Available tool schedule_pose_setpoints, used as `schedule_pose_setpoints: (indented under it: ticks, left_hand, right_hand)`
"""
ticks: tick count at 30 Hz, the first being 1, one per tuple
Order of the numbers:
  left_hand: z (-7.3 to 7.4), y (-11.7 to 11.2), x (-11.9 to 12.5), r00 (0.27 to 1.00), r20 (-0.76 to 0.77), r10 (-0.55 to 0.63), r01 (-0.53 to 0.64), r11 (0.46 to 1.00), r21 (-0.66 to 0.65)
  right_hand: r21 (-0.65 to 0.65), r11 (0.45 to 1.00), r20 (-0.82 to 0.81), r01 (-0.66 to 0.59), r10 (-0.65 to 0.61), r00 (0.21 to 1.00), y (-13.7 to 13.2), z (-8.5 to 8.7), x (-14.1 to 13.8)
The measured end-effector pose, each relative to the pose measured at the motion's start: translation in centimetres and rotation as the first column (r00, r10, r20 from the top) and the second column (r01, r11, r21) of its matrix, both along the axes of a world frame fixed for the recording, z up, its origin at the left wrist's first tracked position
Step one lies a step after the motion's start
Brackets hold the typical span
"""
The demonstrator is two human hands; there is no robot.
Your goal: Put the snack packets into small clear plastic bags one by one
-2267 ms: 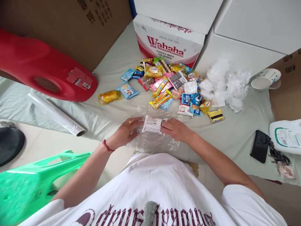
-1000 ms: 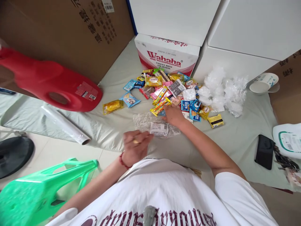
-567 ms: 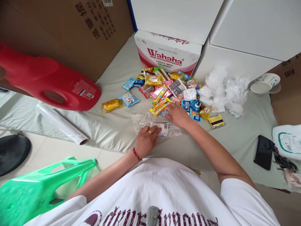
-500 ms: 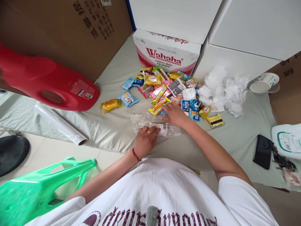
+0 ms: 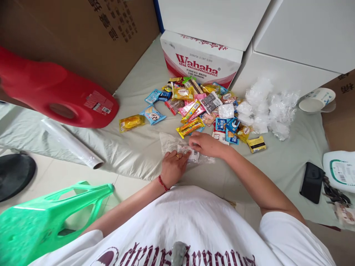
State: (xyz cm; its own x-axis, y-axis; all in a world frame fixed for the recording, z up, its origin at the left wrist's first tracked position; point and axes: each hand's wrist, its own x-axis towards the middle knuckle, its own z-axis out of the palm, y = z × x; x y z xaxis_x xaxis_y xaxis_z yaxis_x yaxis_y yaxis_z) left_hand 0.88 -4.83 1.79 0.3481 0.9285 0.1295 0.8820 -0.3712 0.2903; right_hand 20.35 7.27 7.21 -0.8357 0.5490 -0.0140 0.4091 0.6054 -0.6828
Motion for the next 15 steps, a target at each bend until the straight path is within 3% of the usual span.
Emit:
schedule_pose_setpoints:
  ticks: [4, 7, 9, 10, 13, 14, 15]
  left_hand:
    - [-0.5, -0.1, 0.0, 0.993, 0.114, 0.009, -0.003, 0.999, -0.054]
    - [-1.0, -0.5, -0.7, 0.931, 0.364, 0.014, 0.033, 0.992, -0.121]
    - [-1.4, -0.8, -2.0, 0.802, 0.595, 0.058, 0.084, 0.974, -0.208]
    - [-1.7, -0.9, -2.8, 0.705, 0.695, 0.144, 0.058, 0.964, -0.259]
    - [-2.3, -0.4, -5.5, 0.352, 0.808, 0.472, -0.256, 0.879, -0.402]
    - [-2.4, 0.1, -6.2, 0.257, 0.803, 0.537, -0.382, 0.820, -0.426]
    - [-2.4, 0.8, -6.8, 0.212, 0.788, 0.578, -0.483, 0.763, -0.429]
  right_hand:
    - [-0.035, 0.991, -0.100, -0.132, 0.128, 0.987, -3.3, -0.8, 1.0]
    - [0.070, 0.986, -0.068, -0.153, 0.158, 0.985, -5.1, -2.4, 1.5]
    - [0.171, 0.968, 0.024, -0.184, 0.182, 0.983, -5.9, -3.3, 1.6]
    - [0.217, 0.954, 0.079, -0.205, 0.192, 0.978, -6.2, -3.7, 1.6]
    - [0.322, 0.913, 0.206, -0.249, 0.190, 0.960, -6.7, -4.0, 1.5]
    - [0.343, 0.904, 0.230, -0.254, 0.181, 0.956, -6.8, -4.0, 1.4]
    - [0.358, 0.898, 0.248, -0.257, 0.174, 0.953, -7.0, -3.8, 1.3]
